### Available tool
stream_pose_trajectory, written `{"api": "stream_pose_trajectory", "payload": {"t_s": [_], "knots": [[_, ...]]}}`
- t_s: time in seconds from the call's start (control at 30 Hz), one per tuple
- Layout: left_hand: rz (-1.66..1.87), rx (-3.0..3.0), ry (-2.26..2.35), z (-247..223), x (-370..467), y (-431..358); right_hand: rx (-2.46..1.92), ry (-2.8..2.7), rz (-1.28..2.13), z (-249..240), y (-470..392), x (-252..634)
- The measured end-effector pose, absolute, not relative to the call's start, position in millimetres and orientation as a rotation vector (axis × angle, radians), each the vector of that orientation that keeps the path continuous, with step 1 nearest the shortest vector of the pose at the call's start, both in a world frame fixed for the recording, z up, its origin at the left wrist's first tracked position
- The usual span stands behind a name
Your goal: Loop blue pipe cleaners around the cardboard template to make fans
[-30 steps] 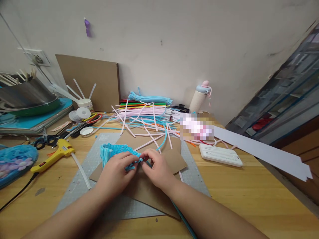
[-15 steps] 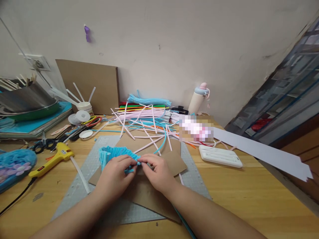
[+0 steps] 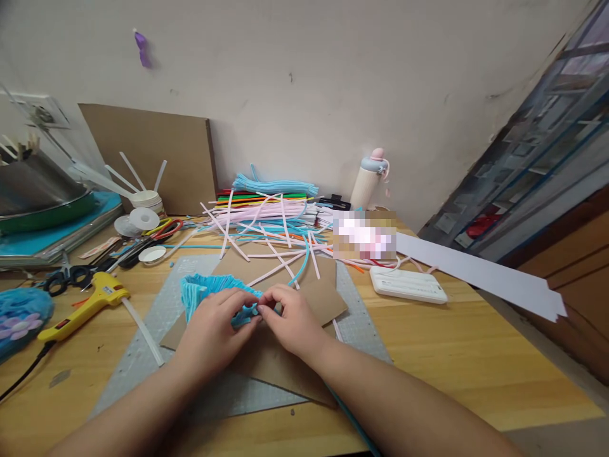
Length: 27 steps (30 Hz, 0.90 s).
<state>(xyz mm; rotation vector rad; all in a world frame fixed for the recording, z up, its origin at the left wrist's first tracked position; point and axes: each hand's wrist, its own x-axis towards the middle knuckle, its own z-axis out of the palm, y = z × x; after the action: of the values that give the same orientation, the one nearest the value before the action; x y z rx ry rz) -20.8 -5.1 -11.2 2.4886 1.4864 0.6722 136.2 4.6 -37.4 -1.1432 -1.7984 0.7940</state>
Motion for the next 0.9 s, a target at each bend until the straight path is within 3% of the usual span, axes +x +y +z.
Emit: {"api": "stream_pose_trajectory", "payload": {"t_s": [0.47,0.77,0.9], "knots": [[0.444,2.625,1.588,-14,-21,-2,-1.26,-1.71,0.82,-37,9,147],[0.368,2.398,1.181,24,-62,-30,-1.259,-2.045,1.011,-35,10,155],[0.148,2.156,1.026,33,-93,-54,-1.206,-2.215,0.862,-35,1,147]]}}
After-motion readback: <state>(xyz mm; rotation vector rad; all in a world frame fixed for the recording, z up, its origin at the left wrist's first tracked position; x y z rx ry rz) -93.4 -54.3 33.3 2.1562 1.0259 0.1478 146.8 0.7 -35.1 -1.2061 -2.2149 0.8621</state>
